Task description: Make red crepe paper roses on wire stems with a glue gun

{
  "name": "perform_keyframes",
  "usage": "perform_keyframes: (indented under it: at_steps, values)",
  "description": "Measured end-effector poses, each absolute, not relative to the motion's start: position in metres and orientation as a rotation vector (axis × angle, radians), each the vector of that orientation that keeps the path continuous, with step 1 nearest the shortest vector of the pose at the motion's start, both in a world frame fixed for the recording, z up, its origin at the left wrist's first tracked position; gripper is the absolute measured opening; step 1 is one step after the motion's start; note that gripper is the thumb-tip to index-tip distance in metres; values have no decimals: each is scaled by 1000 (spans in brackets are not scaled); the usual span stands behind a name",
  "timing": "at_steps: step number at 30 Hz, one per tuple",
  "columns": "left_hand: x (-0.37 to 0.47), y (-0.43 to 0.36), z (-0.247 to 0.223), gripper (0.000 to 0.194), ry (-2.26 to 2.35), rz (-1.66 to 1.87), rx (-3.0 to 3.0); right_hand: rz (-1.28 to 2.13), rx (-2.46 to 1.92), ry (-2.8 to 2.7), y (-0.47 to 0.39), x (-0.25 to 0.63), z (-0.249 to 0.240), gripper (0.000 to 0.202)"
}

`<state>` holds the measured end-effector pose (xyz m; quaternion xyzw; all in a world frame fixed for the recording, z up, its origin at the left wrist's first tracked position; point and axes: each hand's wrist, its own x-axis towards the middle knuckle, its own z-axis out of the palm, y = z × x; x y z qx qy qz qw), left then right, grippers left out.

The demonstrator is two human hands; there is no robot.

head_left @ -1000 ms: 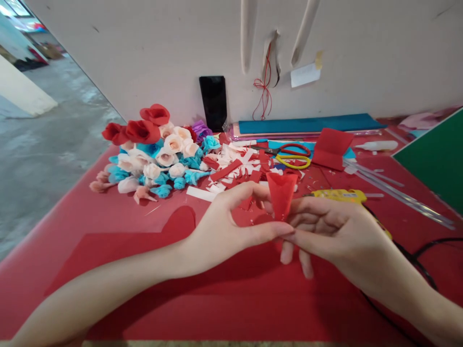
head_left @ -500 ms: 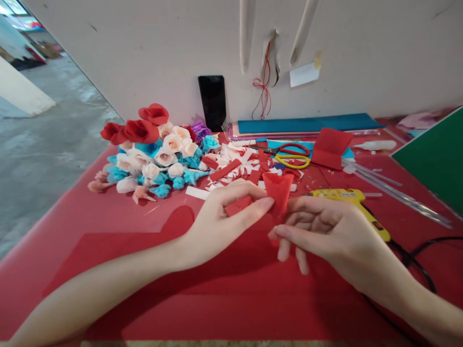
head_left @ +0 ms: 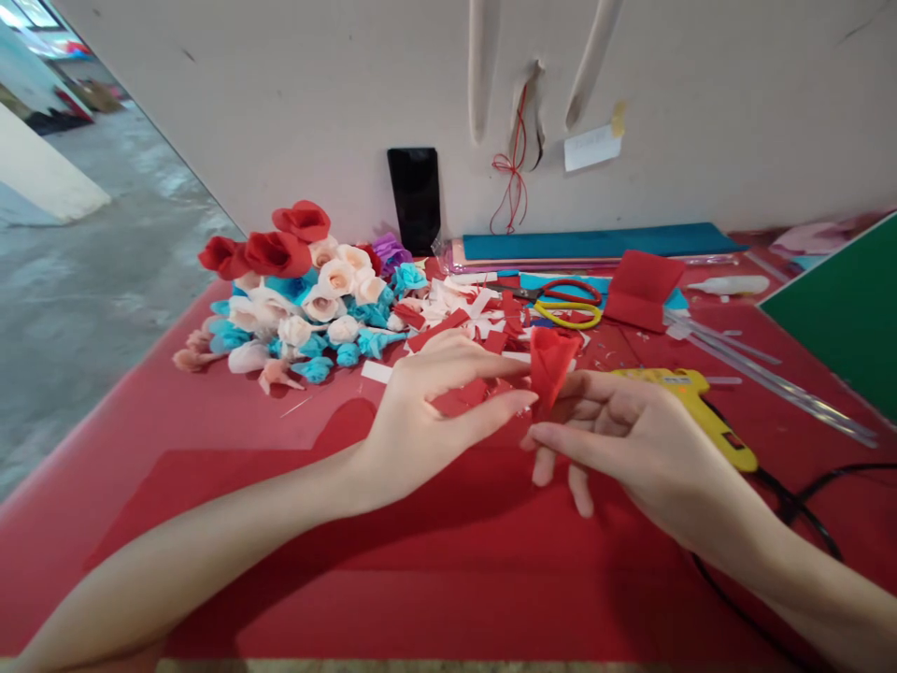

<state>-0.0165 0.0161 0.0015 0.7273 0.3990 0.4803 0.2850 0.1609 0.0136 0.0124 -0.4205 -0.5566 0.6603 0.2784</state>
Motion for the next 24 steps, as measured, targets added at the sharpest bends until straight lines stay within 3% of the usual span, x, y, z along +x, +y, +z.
perform_keyframes:
  at_steps: [5,24]
  values:
    - [-16,17,4,3,1126,1292,1960,1787,-1187,-1536,11,160,11,26]
    - [-15,14,9,3,1099,1367,2437,1776,-1063,-1398,12,157,10,20]
